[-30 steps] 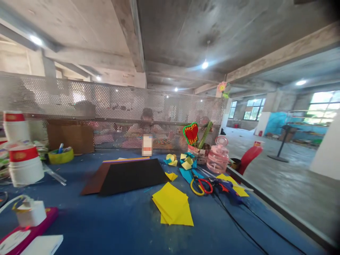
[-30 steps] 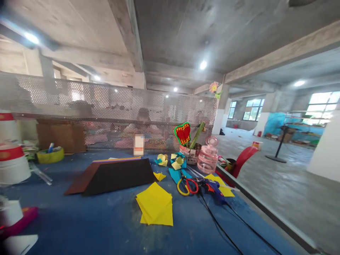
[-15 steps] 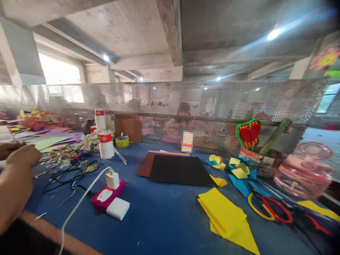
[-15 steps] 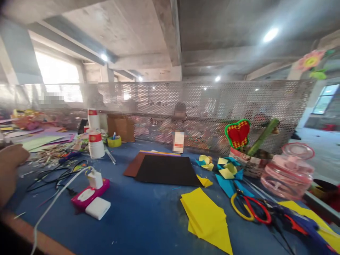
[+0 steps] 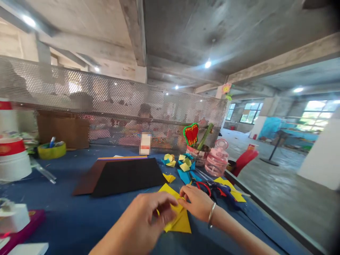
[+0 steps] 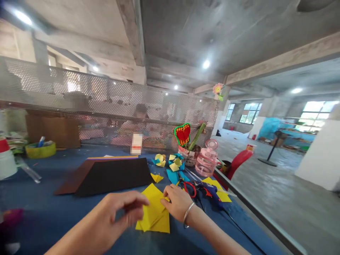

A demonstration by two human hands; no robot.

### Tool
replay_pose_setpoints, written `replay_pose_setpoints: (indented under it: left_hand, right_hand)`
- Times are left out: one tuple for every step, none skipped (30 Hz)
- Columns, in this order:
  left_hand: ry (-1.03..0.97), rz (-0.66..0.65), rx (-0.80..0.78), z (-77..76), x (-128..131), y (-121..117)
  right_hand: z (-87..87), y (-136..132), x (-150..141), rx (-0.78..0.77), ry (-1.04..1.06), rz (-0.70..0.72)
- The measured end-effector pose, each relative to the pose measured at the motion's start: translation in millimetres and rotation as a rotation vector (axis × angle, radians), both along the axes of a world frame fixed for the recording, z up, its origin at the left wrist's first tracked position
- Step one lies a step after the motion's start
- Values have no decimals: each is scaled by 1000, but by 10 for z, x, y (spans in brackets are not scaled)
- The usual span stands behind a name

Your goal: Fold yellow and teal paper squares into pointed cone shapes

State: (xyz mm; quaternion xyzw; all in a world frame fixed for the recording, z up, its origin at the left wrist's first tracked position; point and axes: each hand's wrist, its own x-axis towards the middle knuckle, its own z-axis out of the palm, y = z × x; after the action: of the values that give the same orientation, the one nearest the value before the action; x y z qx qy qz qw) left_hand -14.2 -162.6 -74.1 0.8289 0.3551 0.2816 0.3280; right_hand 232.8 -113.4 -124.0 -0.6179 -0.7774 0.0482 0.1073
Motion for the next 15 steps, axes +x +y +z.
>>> replay_pose_setpoints:
  left_hand:
    - [38, 66, 63, 24, 34, 155]
    - [107, 91, 114, 33, 40, 300]
    - [142, 97, 131, 28, 23, 433]
    - [166, 108, 136, 10, -9, 552]
    - [199, 126, 146, -17, -49, 654]
    - [228, 144, 155, -50, -88, 740]
    - [251, 148, 164, -86, -122, 809]
    - [273, 147, 167, -122, -147, 861]
    - [292, 140, 167, -156, -162, 896]
    - [308, 129, 165, -188, -167, 915]
    - [322, 118, 164, -218, -165, 919]
    - [334, 107, 163, -246, -158, 910]
    - [343, 100, 164, -274, -148, 891]
    - [351, 93, 165, -304, -136, 866]
    - [359, 83, 163, -335, -125, 837]
  right_hand:
    - [-20, 43, 22, -1, -7, -9]
    - [-38, 79, 38, -5, -14, -16]
    - [-53, 111, 47, -9, -20, -23]
    - [-65, 140, 49, -15, -26, -30]
    - [-73, 169, 46, -20, -30, -38]
    - [-76, 199, 39, -23, -33, -46]
    - [-75, 230, 28, -22, -35, -54]
    - [-71, 262, 17, -16, -35, -64]
    - [-64, 293, 7, -7, -35, -74]
    - [-57, 321, -1, 3, -34, -83]
    - [-52, 344, -7, 10, -33, -89]
    - [-50, 361, -10, 11, -31, -88]
    - [-54, 371, -13, 7, -29, -84]
    - [-63, 375, -15, -3, -27, -75]
    - [-78, 375, -19, -15, -24, -65]
